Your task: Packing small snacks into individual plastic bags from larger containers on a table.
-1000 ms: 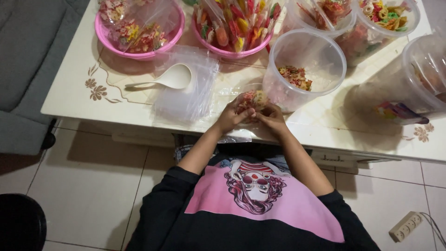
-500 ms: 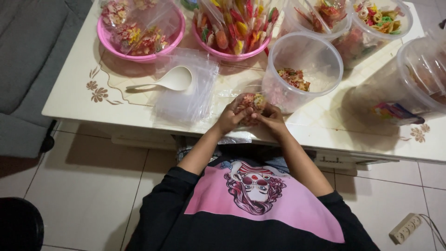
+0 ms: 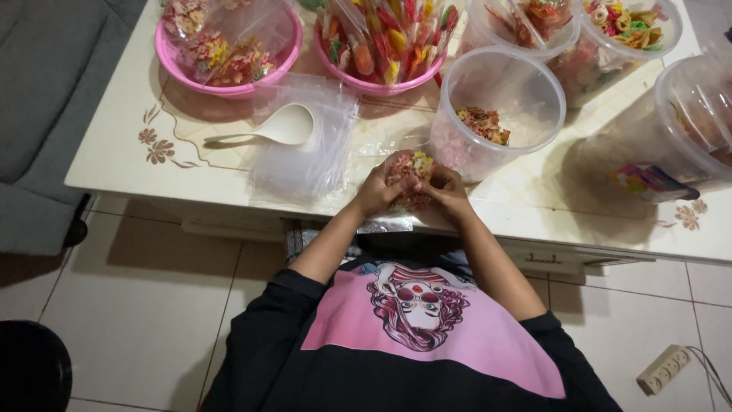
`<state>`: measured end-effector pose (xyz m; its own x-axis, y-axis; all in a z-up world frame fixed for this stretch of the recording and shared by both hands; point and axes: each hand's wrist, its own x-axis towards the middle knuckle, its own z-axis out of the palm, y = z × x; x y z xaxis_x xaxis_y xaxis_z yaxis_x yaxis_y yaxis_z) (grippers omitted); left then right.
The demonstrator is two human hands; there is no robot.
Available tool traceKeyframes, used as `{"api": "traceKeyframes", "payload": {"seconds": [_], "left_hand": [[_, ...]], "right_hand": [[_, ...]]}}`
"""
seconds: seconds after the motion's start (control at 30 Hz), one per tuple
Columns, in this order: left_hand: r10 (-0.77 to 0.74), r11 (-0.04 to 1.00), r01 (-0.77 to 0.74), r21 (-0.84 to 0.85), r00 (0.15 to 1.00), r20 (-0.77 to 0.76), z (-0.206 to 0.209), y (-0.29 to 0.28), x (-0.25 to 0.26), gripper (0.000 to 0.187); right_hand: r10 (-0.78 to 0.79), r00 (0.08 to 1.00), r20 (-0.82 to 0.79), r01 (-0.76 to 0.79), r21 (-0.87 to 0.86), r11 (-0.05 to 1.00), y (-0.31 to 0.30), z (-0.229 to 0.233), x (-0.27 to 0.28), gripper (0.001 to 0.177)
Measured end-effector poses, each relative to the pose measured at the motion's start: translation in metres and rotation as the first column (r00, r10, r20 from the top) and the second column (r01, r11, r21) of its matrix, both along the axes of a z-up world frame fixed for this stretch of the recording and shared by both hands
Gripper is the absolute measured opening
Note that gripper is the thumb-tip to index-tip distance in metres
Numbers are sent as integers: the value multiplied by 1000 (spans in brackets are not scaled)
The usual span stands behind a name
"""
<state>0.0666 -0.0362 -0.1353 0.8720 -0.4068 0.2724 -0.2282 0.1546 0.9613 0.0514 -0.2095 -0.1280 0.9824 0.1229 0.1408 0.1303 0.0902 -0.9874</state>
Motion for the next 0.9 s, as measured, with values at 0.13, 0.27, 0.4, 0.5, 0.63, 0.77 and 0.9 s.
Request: {"api": "traceKeyframes", "payload": {"seconds": [0.13, 0.27, 0.4, 0.5, 0.63, 0.77, 0.9], "left_hand": [[4, 1000, -4, -3, 1000, 1, 9, 0, -4, 60], [7, 999, -10, 37, 998, 54, 1, -7, -2, 72], [71, 993, -82, 87, 989, 127, 2, -3, -3, 70], [91, 985, -106, 134, 989, 118, 9, 3, -8, 56], [187, 975, -201, 95, 973, 132, 6, 1, -3, 45], [119, 992, -120, 22, 992, 39, 17, 3, -5, 31], [114, 993, -114, -22, 993, 4, 14, 4, -2, 21]], "right_hand": [[1, 1000, -13, -1, 21, 1000, -13, -15, 6, 22], [-58, 998, 13, 56, 112, 992, 8, 7, -6, 16], [-122, 993, 0, 119, 223, 968, 29, 27, -19, 10], [-119, 992, 48, 112, 130, 985, 17, 11, -13, 26], [-76, 997, 19, 73, 135, 988, 8, -1, -6, 35], [-94, 995, -44, 101, 200, 975, 21, 13, -16, 30], [-98, 994, -45, 106, 239, 965, 20, 9, -14, 27]]}}
